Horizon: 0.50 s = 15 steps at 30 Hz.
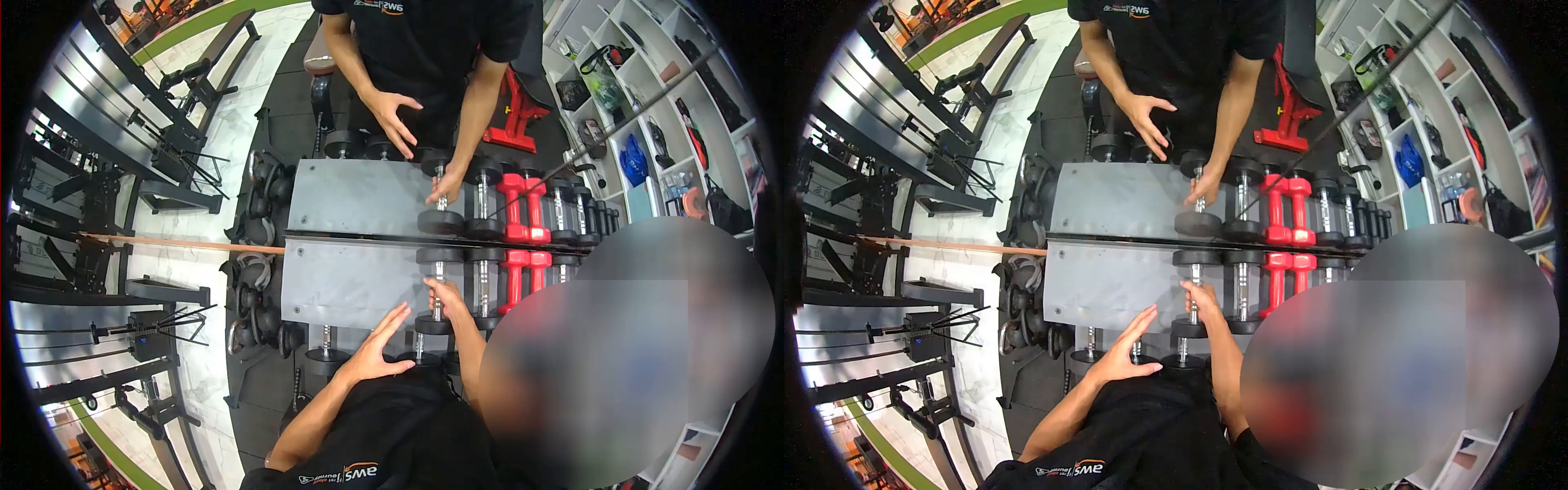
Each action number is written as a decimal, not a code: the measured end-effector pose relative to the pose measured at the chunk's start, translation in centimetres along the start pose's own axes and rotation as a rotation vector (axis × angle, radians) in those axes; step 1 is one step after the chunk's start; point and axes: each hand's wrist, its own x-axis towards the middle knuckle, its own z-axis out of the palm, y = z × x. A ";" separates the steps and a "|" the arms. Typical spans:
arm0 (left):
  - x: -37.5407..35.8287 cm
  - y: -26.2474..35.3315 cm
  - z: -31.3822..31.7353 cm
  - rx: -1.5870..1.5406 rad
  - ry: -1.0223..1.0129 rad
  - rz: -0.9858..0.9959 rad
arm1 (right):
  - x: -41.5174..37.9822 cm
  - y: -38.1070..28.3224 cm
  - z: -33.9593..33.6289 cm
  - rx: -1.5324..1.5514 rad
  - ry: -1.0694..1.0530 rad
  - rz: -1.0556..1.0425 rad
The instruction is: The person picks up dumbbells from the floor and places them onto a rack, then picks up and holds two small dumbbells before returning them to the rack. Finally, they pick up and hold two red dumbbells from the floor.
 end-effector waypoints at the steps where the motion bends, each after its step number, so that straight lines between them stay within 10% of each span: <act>1: 0.0 0.0 0.1 0.003 -0.004 0.010 | -0.2 0.1 -0.3 -0.063 0.012 -0.035; 15: -3.6 -0.2 1.9 0.006 -0.019 0.051 | -14.8 2.1 -4.8 -0.523 0.179 -0.862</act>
